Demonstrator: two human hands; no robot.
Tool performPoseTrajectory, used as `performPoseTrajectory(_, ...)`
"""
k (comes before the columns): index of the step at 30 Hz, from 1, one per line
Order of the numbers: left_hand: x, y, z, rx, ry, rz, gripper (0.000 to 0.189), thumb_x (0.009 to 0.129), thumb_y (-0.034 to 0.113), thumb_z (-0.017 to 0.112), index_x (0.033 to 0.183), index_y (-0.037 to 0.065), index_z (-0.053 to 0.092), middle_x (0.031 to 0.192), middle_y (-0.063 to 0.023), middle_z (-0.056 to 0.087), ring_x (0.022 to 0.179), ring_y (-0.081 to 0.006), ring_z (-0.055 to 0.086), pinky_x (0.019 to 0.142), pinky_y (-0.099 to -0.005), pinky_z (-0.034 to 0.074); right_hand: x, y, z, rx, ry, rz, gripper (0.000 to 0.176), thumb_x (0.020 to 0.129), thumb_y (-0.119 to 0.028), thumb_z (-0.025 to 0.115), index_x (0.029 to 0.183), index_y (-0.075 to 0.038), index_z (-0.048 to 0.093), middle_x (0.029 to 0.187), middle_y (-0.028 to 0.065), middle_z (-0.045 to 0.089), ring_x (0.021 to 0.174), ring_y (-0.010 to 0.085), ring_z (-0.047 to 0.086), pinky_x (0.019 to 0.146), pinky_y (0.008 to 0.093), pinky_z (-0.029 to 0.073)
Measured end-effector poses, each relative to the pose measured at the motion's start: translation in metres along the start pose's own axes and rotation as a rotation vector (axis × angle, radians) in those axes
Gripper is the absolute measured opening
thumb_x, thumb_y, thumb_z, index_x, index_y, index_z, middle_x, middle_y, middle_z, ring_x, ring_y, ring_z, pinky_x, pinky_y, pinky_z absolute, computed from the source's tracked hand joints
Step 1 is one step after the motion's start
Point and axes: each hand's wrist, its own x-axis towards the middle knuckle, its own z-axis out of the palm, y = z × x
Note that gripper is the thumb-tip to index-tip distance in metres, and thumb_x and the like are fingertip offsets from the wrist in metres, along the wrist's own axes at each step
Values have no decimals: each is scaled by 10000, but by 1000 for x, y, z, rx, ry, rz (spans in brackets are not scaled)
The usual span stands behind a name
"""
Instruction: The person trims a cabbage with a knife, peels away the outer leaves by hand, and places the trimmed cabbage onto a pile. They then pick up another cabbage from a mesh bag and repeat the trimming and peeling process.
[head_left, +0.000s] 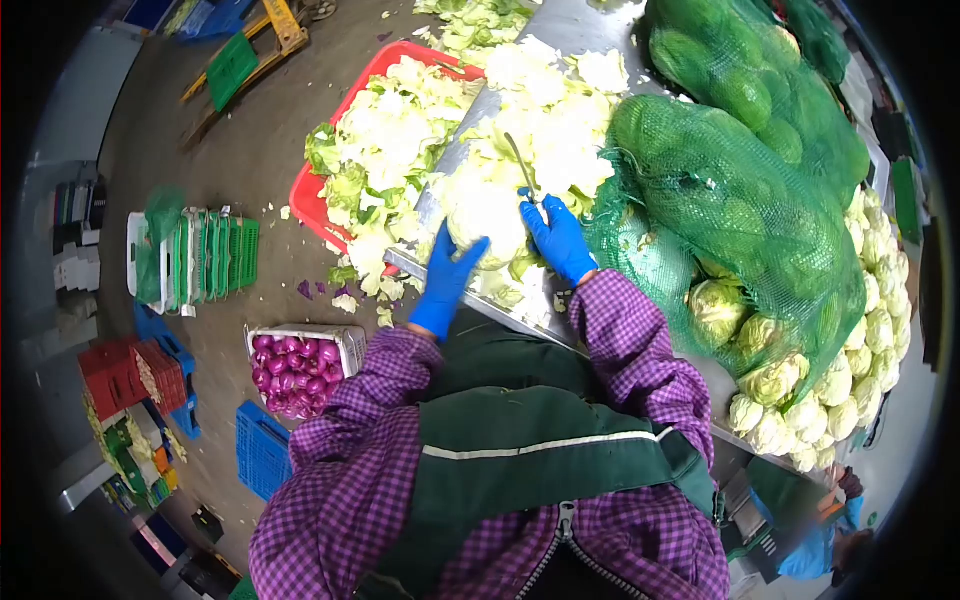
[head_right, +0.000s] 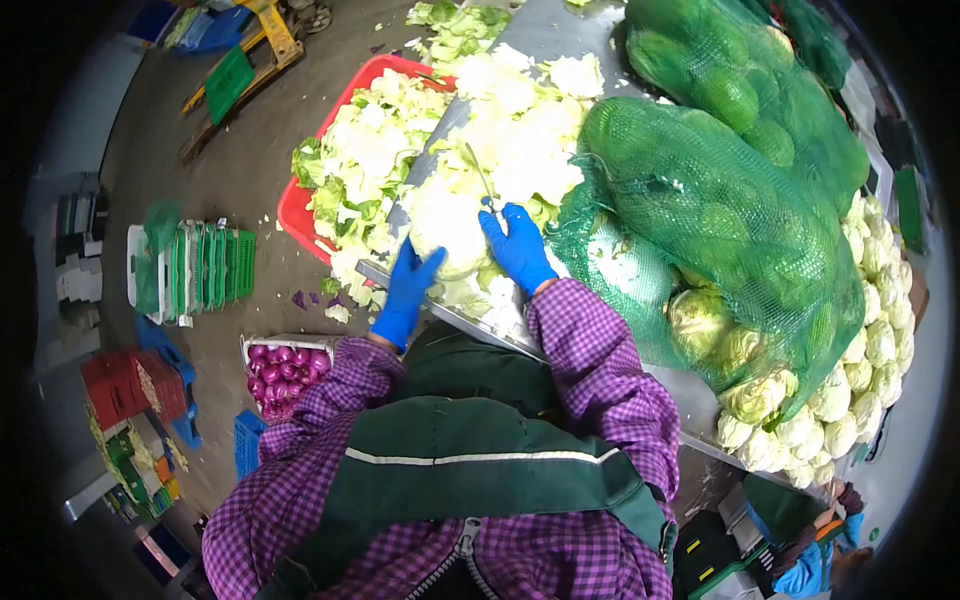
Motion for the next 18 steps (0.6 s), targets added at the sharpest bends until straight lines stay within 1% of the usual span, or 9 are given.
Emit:
performPoseTrajectory(3, -7, 21, 23, 108, 125, 121, 744, 760, 102, 756, 1373, 3, 348, 1282, -121, 513, 1109, -204, 539, 970, -336, 433, -4, -10, -2, 133, -75, 32, 385, 944, -310, 520, 1181, -13, 584, 1012, 209, 606, 951, 319, 597, 850, 368, 458)
performPoseTrajectory(5, -2, 36, 18, -307, 35, -76, 724, 734, 83, 779, 1337, -13, 391, 1239, -139, 535, 1128, -212, 529, 997, -343, 405, -11, -13, -16, 130, -132, -6, 365, 961, -287, 492, 1187, -13, 579, 1051, 203, 601, 960, 320, 603, 860, 361, 460)
performPoseTrajectory(7, 1, 52, -1, -299, -21, -142, 670, 754, 113, 747, 1328, -4, 422, 1202, -124, 569, 1130, -207, 529, 1012, -349, 388, -19, -30, -37, -21, -147, -250, 377, 964, -310, 488, 1212, -39, 573, 1095, 203, 595, 980, 323, 606, 855, 360, 464)
performPoseTrajectory(8, 1, 54, -10, -301, -113, -149, 662, 767, 138, 722, 1337, -4, 415, 1221, -123, 560, 1133, -207, 529, 1007, -347, 392, -26, -44, -46, -182, -77, -433, 422, 960, -318, 482, 1324, -106, 490, 1187, 205, 564, 944, 336, 628, 807, 379, 499)
performPoseTrajectory(9, -2, 57, -15, -302, -201, -159, 656, 781, 162, 697, 1346, -3, 407, 1240, -122, 552, 1135, -208, 530, 1002, -345, 396, -35, -56, -52, -182, -84, -432, 422, 960, -318, 482, 1324, -106, 490, 1187, 205, 564, 944, 336, 628, 807, 379, 499)
performPoseTrajectory(11, -6, 73, -17, -351, -239, -172, 691, 782, 190, 669, 1378, -3, 377, 1277, -113, 529, 1163, -203, 509, 1002, -334, 392, -45, -72, -58, -421, -128, -486, 510, 948, -320, 488, 1423, -183, 360, 1316, 198, 491, 871, 353, 645, 737, 404, 530)
performPoseTrajectory(12, -5, 76, -18, -293, -238, -144, 713, 779, 190, 672, 1391, 0, 360, 1293, -111, 517, 1178, -199, 495, 1007, -330, 387, -45, -70, -59, -469, -181, -543, 599, 938, -326, 489, 1472, -223, 238, 1409, 197, 398, 809, 361, 655, 684, 424, 543)
performPoseTrajectory(15, -2, 86, -18, -221, -279, -142, 780, 765, 180, 689, 1424, 6, 311, 1326, -103, 487, 1209, -192, 463, 1017, -320, 374, -47, -75, -64, -495, -213, -541, 610, 938, -339, 490, 1477, -230, 225, 1417, 210, 384, 790, 370, 656, 676, 427, 541)
performPoseTrajectory(18, -2, 96, -14, -186, -340, -189, 808, 731, 142, 731, 1416, 4, 324, 1321, -108, 492, 1201, -197, 473, 1017, -325, 378, -52, -73, -58, -547, -121, -545, 607, 930, -340, 502, 1470, -254, 238, 1355, 199, 466, 716, 371, 656, 608, 421, 539)
